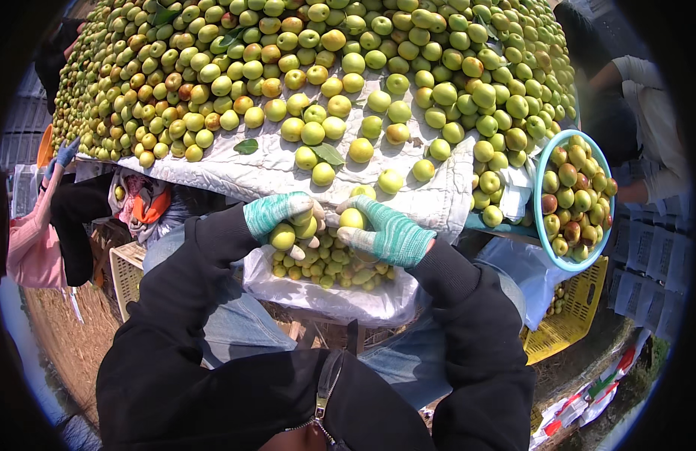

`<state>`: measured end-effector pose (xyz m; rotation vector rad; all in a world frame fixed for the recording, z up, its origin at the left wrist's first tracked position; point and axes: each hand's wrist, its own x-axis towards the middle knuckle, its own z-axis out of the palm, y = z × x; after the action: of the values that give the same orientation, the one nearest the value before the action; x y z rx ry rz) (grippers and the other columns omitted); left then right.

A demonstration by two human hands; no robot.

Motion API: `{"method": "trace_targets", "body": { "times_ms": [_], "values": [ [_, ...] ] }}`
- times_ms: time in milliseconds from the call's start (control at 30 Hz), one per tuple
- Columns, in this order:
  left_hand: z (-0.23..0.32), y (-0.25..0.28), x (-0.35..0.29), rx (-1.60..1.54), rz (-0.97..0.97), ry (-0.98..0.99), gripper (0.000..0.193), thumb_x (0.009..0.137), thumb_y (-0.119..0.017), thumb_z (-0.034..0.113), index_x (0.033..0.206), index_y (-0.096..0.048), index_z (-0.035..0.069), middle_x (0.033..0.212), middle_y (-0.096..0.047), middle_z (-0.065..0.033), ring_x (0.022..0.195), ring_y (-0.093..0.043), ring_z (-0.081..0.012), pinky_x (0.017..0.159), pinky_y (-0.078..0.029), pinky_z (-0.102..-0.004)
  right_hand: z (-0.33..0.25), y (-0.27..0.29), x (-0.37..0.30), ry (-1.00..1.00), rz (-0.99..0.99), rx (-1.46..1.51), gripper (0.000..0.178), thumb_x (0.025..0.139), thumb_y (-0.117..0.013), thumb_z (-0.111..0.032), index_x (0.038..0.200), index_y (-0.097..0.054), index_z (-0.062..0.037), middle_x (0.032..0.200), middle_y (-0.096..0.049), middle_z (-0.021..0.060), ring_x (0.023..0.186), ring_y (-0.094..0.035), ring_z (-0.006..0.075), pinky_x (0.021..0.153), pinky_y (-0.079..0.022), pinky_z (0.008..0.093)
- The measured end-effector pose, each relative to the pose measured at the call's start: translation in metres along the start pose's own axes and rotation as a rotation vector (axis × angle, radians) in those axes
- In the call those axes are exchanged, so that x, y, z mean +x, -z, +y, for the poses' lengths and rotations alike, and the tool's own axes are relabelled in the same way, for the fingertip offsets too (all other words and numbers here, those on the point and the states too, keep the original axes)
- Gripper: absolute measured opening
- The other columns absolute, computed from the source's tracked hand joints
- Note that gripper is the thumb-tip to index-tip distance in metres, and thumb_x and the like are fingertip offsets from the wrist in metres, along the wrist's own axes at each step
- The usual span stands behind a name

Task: The person picks green apples from a large pile on a table and places them into a white crate below. They repeatedly gather handfuls of apples and transfer them into the crate, occasionally moving aside leaves or other debris.

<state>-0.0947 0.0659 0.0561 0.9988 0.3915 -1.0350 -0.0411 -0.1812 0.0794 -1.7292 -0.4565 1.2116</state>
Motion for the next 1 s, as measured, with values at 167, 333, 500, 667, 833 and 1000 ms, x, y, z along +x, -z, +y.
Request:
{"method": "trace_targets", "body": {
  "times_ms": [167, 333, 500, 667, 833, 1000],
  "values": [
    [0.026, 0.010, 0.017, 1.008, 0.515, -0.551, 0.041, 0.087, -0.066, 0.025, 0.124, -0.057, 0.009, 0.110, -0.058, -0.0131, 0.100, -0.060, -0.0215, 0.079, -0.051, -0.0334, 0.001, 0.013, 0.021, 0.155, 0.445, -0.643, 0.027, 0.087, -0.062, -0.011, 0.113, -0.060, -0.0055, 0.107, -0.061, 0.0139, 0.092, -0.062, 0.0283, 0.082, -0.050, 0.0372],
    [0.052, 0.000, 0.039, 1.483, 0.767, -0.347, 0.074, 0.071, -0.077, 0.029, 0.136, -0.045, 0.019, 0.131, -0.038, -0.0241, 0.112, -0.056, -0.0373, 0.094, -0.049, -0.0410, 0.004, 0.019, 0.070, 0.045, 0.537, -1.086, 0.035, 0.080, -0.063, -0.016, 0.114, -0.057, -0.0107, 0.114, -0.053, 0.0155, 0.095, -0.062, 0.0343, 0.076, -0.053, 0.0421],
    [0.024, 0.005, 0.038, 1.532, 0.829, -0.349, 0.067, 0.069, -0.076, 0.021, 0.129, -0.048, 0.009, 0.131, -0.039, -0.0262, 0.116, -0.053, -0.0356, 0.097, -0.046, -0.0397, 0.002, 0.038, 0.082, -0.107, 0.561, -0.966, 0.024, 0.084, -0.063, -0.029, 0.098, -0.067, -0.0104, 0.080, -0.065, 0.0171, 0.079, -0.064, 0.0337, 0.071, -0.052, 0.0431],
    [0.016, 0.017, 0.025, 1.445, 0.806, -0.485, 0.059, 0.071, -0.073, 0.017, 0.124, -0.049, 0.006, 0.115, -0.052, -0.0232, 0.114, -0.052, -0.0354, 0.094, -0.047, -0.0408, -0.016, 0.031, 0.121, 0.461, 0.805, -0.924, 0.037, 0.086, -0.065, -0.022, 0.121, -0.056, -0.0127, 0.123, -0.056, 0.0163, 0.098, -0.061, 0.0338, 0.082, -0.052, 0.0409],
    [0.054, 0.042, 0.004, 1.332, 1.004, -0.406, 0.051, 0.078, -0.071, 0.024, 0.122, -0.052, 0.007, 0.116, -0.050, -0.0205, 0.103, -0.058, -0.0334, 0.088, -0.049, -0.0402, -0.023, 0.007, 0.144, -0.041, 0.724, -0.999, 0.050, 0.080, -0.068, -0.021, 0.127, -0.050, -0.0175, 0.128, -0.044, 0.0202, 0.101, -0.060, 0.0373, 0.081, -0.053, 0.0438],
    [0.062, 0.040, 0.035, 1.462, 0.926, -0.195, 0.064, 0.077, -0.071, 0.038, 0.133, -0.049, 0.020, 0.127, -0.043, -0.0222, 0.112, -0.055, -0.0364, 0.094, -0.049, -0.0428, -0.024, 0.011, 0.145, 0.030, 0.643, -0.944, 0.055, 0.081, -0.070, -0.036, 0.129, -0.051, -0.0189, 0.137, -0.040, 0.0243, 0.106, -0.059, 0.0384, 0.089, -0.050, 0.0430]
  ]
}}
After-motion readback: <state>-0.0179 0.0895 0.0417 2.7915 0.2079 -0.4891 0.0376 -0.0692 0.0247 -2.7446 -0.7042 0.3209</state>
